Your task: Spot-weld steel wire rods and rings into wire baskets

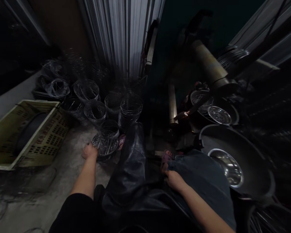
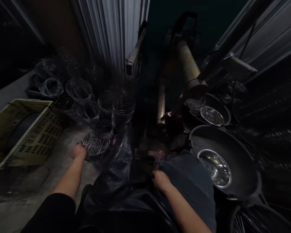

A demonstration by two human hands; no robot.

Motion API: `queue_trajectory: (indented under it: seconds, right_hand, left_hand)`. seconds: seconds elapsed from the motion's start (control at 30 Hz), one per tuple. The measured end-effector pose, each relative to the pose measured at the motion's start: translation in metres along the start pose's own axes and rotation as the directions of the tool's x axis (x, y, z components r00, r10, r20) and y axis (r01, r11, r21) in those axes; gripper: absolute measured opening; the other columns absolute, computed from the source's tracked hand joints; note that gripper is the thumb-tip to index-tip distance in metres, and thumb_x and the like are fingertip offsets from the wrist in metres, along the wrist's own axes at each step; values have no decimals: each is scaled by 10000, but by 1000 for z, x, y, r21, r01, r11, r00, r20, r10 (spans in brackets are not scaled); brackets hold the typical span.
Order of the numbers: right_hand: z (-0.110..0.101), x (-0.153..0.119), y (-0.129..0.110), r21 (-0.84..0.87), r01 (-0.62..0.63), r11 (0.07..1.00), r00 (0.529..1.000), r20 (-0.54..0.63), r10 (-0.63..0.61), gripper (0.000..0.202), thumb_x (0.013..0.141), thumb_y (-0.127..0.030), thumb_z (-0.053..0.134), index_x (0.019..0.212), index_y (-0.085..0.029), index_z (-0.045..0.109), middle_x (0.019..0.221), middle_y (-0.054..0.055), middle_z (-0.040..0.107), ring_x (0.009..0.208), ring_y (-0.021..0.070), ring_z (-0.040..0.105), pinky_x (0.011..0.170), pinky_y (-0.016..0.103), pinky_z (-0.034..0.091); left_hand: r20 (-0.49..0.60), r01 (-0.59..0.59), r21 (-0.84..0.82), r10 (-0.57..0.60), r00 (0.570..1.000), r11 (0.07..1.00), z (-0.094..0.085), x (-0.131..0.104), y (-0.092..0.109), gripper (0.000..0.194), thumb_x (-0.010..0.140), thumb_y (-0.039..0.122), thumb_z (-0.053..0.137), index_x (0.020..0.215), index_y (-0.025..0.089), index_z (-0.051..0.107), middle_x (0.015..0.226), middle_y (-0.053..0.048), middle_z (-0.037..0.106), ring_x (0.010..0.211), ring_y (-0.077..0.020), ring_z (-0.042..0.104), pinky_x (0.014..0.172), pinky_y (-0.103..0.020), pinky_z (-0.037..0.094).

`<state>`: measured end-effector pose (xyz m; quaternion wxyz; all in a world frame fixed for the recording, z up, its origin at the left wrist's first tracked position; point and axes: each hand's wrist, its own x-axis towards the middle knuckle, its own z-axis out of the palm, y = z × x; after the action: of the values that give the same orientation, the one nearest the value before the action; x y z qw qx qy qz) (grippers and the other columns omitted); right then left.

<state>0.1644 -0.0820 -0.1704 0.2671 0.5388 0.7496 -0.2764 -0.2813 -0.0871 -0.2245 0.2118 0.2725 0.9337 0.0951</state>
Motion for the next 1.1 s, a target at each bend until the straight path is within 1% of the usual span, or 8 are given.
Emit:
queue_trajectory:
  seconds: [0.17, 0.37, 0.6, 0.7, 0.8, 0.93, 1.03, 1.1]
  right_hand:
    - [3, 5, 0, -6, -3, 1000, 1000, 6, 3, 346, 778, -79, 469, 1044, -123, 686, 1087, 162, 692, 1077, 255, 630, 867, 293, 447]
    - [3, 7, -6, -8, 3, 1000, 1000, 9, -3, 362, 778, -70, 461, 1057, -129, 685, 1087, 156, 695, 1067, 247, 635, 869, 289, 445]
    - [-4, 3, -6, 59, 32, 998, 998, -52, -29, 376, 783, -81, 474, 1103, -130, 665, 1091, 141, 698, 1074, 239, 633, 903, 286, 440]
    - [-18, 0, 0, 260, 88, 962, 968, -251, -20, 516, 794, -134, 520, 1310, -145, 525, 1275, 126, 610, 1204, 223, 552, 1013, 304, 394]
    - [-46, -13, 4, 450, 195, 872, 883, -467, 44, 729, 755, -244, 627, 1422, -110, 368, 1422, 155, 463, 1322, 248, 427, 1104, 363, 320]
    - [-96, -55, 3, 469, 419, 778, 718, -695, 32, 1016, 608, -320, 772, 1472, -147, 265, 1468, 137, 386, 1361, 287, 348, 1127, 434, 290]
    - [-122, -82, -3, 399, 603, 691, 590, -806, -49, 1099, 537, -316, 827, 1476, -210, 266, 1498, 98, 333, 1375, 298, 312, 1133, 462, 268]
    - [-125, -87, -3, 408, 688, 600, 578, -809, -113, 1008, 539, -311, 832, 1430, -216, 370, 1426, 88, 430, 1312, 292, 404, 1099, 450, 323]
  left_hand:
    - [111, -246, -91, 255, 961, 965, 8, -3, 7, 406, 881, 375, 562, 1229, 169, 532, 1261, -114, 534, 1101, -242, 548, 927, -482, 468]
    - [143, -221, -274, 267, 953, 936, 6, -7, 10, 311, 889, 376, 553, 1127, 178, 586, 1121, -87, 600, 970, -192, 597, 840, -394, 513]
    - [-147, -166, -626, 94, 985, 762, -65, -26, 28, 384, 884, 433, 517, 1069, 110, 611, 874, -59, 667, 686, -140, 620, 649, -307, 525]
    - [-201, -221, -749, 103, 974, 625, -99, -53, 48, 496, 796, 499, 550, 1072, 96, 637, 732, -43, 665, 456, -97, 523, 451, -234, 437]
    - [-176, -264, -830, 220, 960, 491, -124, -91, 82, 538, 645, 539, 657, 972, 113, 692, 665, -37, 654, 377, -79, 450, 345, -200, 321]
    - [-23, -239, -884, 474, 880, 402, -136, -152, 140, 449, 477, 441, 793, 791, 126, 732, 703, -74, 692, 496, -122, 552, 423, -217, 428]
    - [180, -220, -849, 655, 734, 480, -126, -195, 181, 404, 465, 407, 818, 751, 133, 740, 735, -91, 713, 563, -166, 604, 479, -253, 485]
    - [251, -247, -827, 726, 640, 504, -114, -217, 201, 418, 504, 419, 807, 805, 135, 746, 758, -87, 719, 635, -197, 641, 560, -291, 533]
